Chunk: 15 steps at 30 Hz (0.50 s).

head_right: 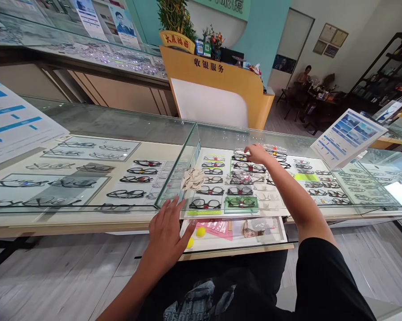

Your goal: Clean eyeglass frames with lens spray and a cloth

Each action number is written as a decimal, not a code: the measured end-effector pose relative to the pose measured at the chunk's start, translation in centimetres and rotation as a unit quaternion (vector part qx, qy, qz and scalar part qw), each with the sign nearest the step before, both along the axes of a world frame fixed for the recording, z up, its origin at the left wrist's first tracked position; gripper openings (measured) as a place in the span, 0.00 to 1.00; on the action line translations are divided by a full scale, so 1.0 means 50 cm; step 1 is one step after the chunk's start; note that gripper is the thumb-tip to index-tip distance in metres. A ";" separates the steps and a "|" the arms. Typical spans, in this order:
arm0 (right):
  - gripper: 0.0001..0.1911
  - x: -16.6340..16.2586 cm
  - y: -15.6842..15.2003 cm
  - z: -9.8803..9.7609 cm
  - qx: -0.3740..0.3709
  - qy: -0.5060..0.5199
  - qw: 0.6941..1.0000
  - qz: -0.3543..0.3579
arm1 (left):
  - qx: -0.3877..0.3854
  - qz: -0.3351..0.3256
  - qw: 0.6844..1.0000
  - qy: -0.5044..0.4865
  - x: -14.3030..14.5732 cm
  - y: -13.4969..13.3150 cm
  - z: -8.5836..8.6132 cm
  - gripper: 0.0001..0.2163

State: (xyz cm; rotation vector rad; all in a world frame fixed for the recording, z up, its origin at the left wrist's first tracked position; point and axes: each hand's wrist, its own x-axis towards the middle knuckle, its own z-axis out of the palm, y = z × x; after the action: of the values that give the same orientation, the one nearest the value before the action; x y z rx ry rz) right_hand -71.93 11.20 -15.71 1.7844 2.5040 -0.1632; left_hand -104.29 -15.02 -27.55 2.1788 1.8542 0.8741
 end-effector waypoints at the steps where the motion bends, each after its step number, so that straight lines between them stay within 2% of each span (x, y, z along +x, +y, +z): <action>1: 0.18 0.001 -0.005 0.002 0.007 0.005 1.000 0.000 | -0.001 0.000 1.000 0.001 0.000 0.000 0.001 0.28; 6: 0.16 0.014 -0.047 0.017 0.073 0.080 0.994 0.015 | -0.003 -0.001 1.000 -0.003 0.001 0.000 0.005 0.28; 10: 0.12 0.021 -0.120 0.048 0.096 0.173 0.980 0.024 | 0.000 -0.001 1.000 -0.002 0.002 0.001 0.006 0.29; 13: 0.12 0.008 -0.205 0.084 0.033 0.268 0.962 0.047 | 0.003 -0.002 1.000 0.006 0.003 0.001 0.004 0.28; 15: 0.14 -0.010 -0.269 0.101 -0.072 0.301 0.946 0.094 | 0.003 -0.005 1.000 0.016 0.003 0.002 0.001 0.28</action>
State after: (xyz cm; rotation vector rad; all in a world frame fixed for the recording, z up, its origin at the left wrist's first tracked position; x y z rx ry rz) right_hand -72.43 -2.23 -10.68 1.6002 2.9276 -0.9892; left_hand -104.15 -14.90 -27.48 2.2178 1.8553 0.8487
